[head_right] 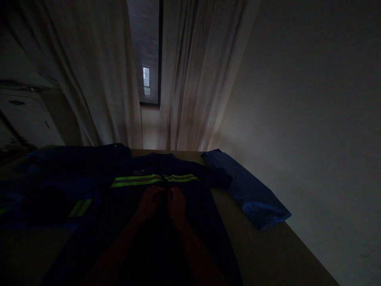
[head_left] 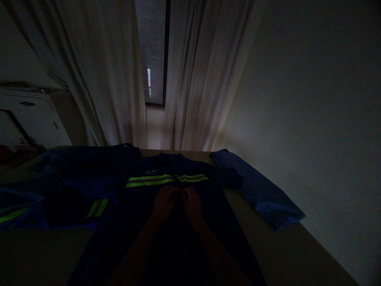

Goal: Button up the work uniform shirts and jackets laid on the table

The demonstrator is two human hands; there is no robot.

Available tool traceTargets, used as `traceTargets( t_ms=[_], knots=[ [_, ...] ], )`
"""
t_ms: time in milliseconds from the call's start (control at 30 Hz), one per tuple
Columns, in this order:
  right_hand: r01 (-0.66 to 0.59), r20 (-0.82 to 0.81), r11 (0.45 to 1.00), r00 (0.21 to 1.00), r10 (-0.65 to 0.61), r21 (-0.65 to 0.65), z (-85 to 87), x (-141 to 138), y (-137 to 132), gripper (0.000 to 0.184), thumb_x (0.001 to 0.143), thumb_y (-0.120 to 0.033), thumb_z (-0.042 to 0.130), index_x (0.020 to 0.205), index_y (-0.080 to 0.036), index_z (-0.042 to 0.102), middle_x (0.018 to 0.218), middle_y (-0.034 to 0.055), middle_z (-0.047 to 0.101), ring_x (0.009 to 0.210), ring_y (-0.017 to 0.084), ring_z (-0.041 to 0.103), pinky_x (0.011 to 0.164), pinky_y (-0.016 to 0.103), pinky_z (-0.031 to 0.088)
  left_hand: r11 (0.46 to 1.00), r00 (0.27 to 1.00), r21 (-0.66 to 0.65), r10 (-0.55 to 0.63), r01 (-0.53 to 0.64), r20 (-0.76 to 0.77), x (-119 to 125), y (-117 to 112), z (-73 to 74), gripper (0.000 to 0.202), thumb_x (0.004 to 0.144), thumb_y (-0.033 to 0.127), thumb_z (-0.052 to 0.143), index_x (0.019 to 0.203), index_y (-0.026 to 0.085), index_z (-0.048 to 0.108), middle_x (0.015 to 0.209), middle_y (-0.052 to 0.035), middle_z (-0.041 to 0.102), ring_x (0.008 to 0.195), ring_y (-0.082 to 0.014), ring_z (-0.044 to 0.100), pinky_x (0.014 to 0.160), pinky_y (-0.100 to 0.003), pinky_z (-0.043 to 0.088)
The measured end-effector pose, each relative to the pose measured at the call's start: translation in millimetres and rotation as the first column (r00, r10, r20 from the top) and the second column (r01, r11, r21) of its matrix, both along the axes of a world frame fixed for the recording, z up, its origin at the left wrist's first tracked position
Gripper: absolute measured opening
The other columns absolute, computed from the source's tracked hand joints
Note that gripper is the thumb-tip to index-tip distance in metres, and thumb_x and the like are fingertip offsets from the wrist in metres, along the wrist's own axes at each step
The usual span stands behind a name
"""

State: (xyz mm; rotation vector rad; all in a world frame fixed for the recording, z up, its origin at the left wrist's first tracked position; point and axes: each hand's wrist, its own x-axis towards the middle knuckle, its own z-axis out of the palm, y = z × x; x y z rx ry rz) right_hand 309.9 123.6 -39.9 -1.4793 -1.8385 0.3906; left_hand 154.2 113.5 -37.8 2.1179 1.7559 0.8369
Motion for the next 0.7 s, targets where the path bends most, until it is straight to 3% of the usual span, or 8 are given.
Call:
traceTargets(
  t_ms=[100, 167, 267, 367, 500, 600, 700],
  knots=[
    [0.038, -0.129, 0.998, 0.991, -0.031, 0.055, 2.9, 1, 2, 0.019, 0.093, -0.019, 0.049, 0.100, -0.018, 0.067, 0.099, 0.0087, 0.070, 0.093, 0.021, 0.066, 0.087, 0.032, 0.048, 1.000, 0.996, -0.010, -0.002, 0.002, -0.084, 0, -1, -0.1, 0.031, 0.093, 0.016, 0.051, 0.115, 0.023, 0.071, 0.116, -0.0081, 0.068, 0.107, -0.0236, 0.061, 0.094, -0.037, 0.047],
    [0.023, -0.133, 0.997, 0.991, -0.013, 0.071, 7.5, 2, -5, 0.021, 0.090, -0.015, 0.050, 0.102, -0.019, 0.066, 0.103, 0.0091, 0.069, 0.098, 0.021, 0.065, 0.091, 0.033, 0.048, 1.000, 0.991, -0.010, -0.002, 0.001, -0.137, -2, 0, -0.1, 0.031, 0.092, 0.015, 0.051, 0.114, 0.022, 0.071, 0.118, -0.0099, 0.066, 0.110, -0.0267, 0.059, 0.094, -0.040, 0.046],
    [-0.122, 0.013, 0.993, 0.992, 0.122, -0.008, 16.3, 8, -33, 0.024, 0.087, -0.015, 0.053, 0.105, -0.022, 0.067, 0.106, 0.0074, 0.068, 0.100, 0.021, 0.065, 0.091, 0.033, 0.048, 1.000, 0.981, -0.002, -0.012, 0.012, -0.195, -8, 4, 0.0, 0.041, 0.087, 0.010, 0.051, 0.122, 0.022, 0.068, 0.132, -0.0110, 0.062, 0.121, -0.0301, 0.055, 0.099, -0.045, 0.043],
    [-0.201, 0.167, 0.971, 0.961, 0.221, -0.132, 24.0, 13, -73, 0.027, 0.087, -0.025, 0.062, 0.114, -0.027, 0.066, 0.110, 0.0059, 0.068, 0.101, 0.022, 0.065, 0.089, 0.033, 0.048, 0.999, 0.971, 0.014, -0.040, 0.045, -0.235, -16, 11, 2.7, 0.046, 0.087, 0.011, 0.051, 0.129, 0.022, 0.064, 0.140, -0.0119, 0.059, 0.127, -0.0312, 0.052, 0.105, -0.051, 0.038],
    [-0.119, 0.207, 0.972, 0.965, 0.161, -0.201, 26.8, 12, -103, 0.037, 0.085, -0.025, 0.064, 0.122, -0.027, 0.062, 0.115, 0.0062, 0.066, 0.097, 0.021, 0.066, 0.082, 0.031, 0.049, 0.991, 0.959, 0.053, -0.104, 0.122, -0.264, -17, 11, 12.8, 0.043, 0.086, 0.013, 0.055, 0.127, 0.023, 0.066, 0.143, -0.0122, 0.058, 0.133, -0.0320, 0.048, 0.111, -0.053, 0.034],
    [-0.040, 0.175, 0.985, 0.982, 0.069, -0.168, 22.7, 11, -100, 0.018, 0.089, -0.030, 0.062, 0.105, -0.023, 0.065, 0.103, 0.0054, 0.067, 0.092, 0.020, 0.066, 0.080, 0.029, 0.048, 0.976, 0.945, 0.073, -0.177, 0.205, -0.276, -10, -6, 16.1, 0.028, 0.089, 0.015, 0.055, 0.108, 0.025, 0.074, 0.134, -0.0075, 0.065, 0.130, -0.0267, 0.051, 0.113, -0.047, 0.034],
    [-0.009, 0.153, 0.990, 0.988, 0.030, -0.141, 17.7, 12, -93, 0.018, 0.089, -0.040, 0.066, 0.094, -0.023, 0.063, 0.093, 0.0044, 0.067, 0.083, 0.020, 0.065, 0.074, 0.029, 0.047, 0.979, 0.970, 0.088, -0.169, 0.186, -0.173, -5, -34, 6.3, 0.027, 0.097, 0.026, 0.048, 0.099, 0.026, 0.075, 0.122, -0.0061, 0.070, 0.118, -0.0237, 0.059, 0.105, -0.044, 0.042]
  ],
)
